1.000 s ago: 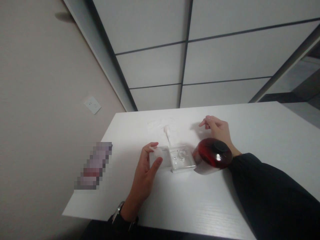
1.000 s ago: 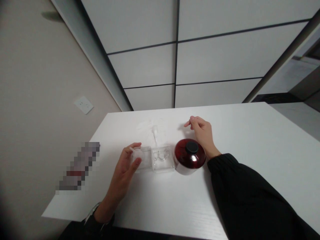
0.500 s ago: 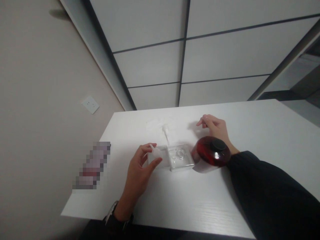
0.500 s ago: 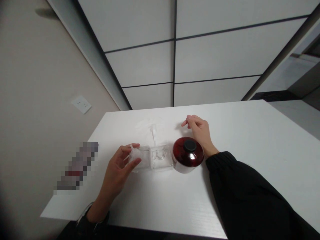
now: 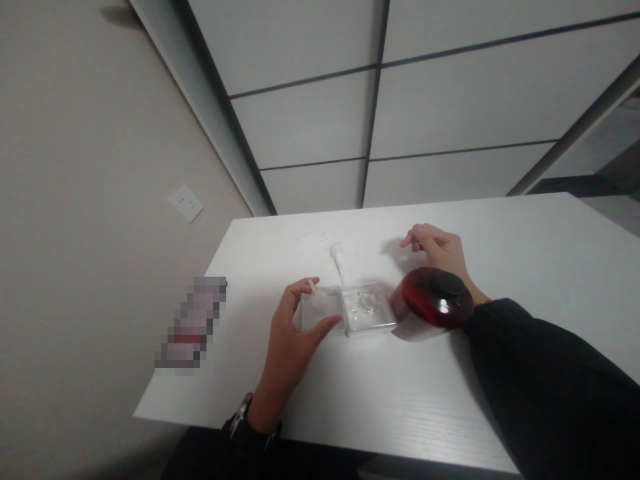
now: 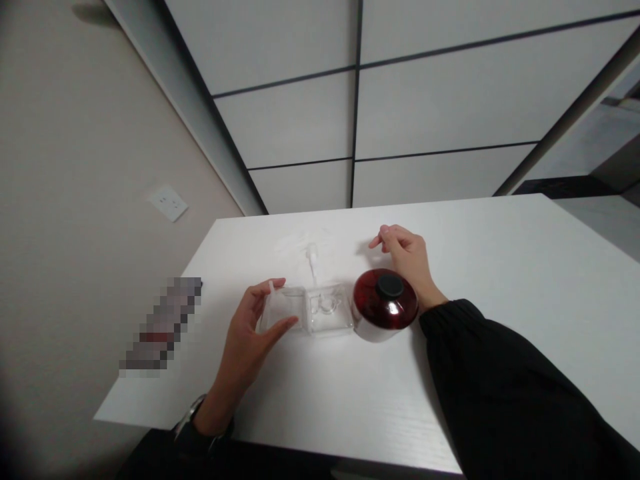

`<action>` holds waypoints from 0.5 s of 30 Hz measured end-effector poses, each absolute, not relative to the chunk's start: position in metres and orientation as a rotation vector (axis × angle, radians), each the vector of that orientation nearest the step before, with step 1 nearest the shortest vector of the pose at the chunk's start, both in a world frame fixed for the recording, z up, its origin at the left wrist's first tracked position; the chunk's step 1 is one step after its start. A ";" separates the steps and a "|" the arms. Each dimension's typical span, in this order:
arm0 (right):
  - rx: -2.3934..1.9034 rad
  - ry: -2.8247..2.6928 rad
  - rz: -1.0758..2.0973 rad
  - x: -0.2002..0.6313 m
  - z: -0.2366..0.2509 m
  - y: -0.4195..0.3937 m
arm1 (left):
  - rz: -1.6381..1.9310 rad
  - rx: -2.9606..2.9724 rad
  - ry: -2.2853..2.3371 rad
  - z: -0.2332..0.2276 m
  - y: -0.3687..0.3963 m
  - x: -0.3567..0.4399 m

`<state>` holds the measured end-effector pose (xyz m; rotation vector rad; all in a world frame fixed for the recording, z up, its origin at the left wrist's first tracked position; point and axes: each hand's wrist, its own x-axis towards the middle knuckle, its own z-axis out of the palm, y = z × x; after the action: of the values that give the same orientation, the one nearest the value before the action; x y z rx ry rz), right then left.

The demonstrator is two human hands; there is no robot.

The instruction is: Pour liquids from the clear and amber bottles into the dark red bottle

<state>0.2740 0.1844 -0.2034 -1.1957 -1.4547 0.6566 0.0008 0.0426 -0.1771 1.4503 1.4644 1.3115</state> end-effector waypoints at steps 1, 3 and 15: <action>-1.194 -1.456 0.656 0.274 -0.204 0.184 | 1.326 1.456 1.479 -0.177 0.042 0.002; -1.189 -1.462 0.654 0.274 -0.204 0.185 | 1.340 1.457 1.496 -0.175 0.042 0.002; -1.202 -1.466 0.636 0.275 -0.204 0.184 | 1.227 1.340 1.441 -0.165 0.046 -0.012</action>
<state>0.2748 0.1839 -0.2036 -1.2023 -1.4660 0.6364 -0.0117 0.0460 -0.1646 1.3401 1.4413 1.2270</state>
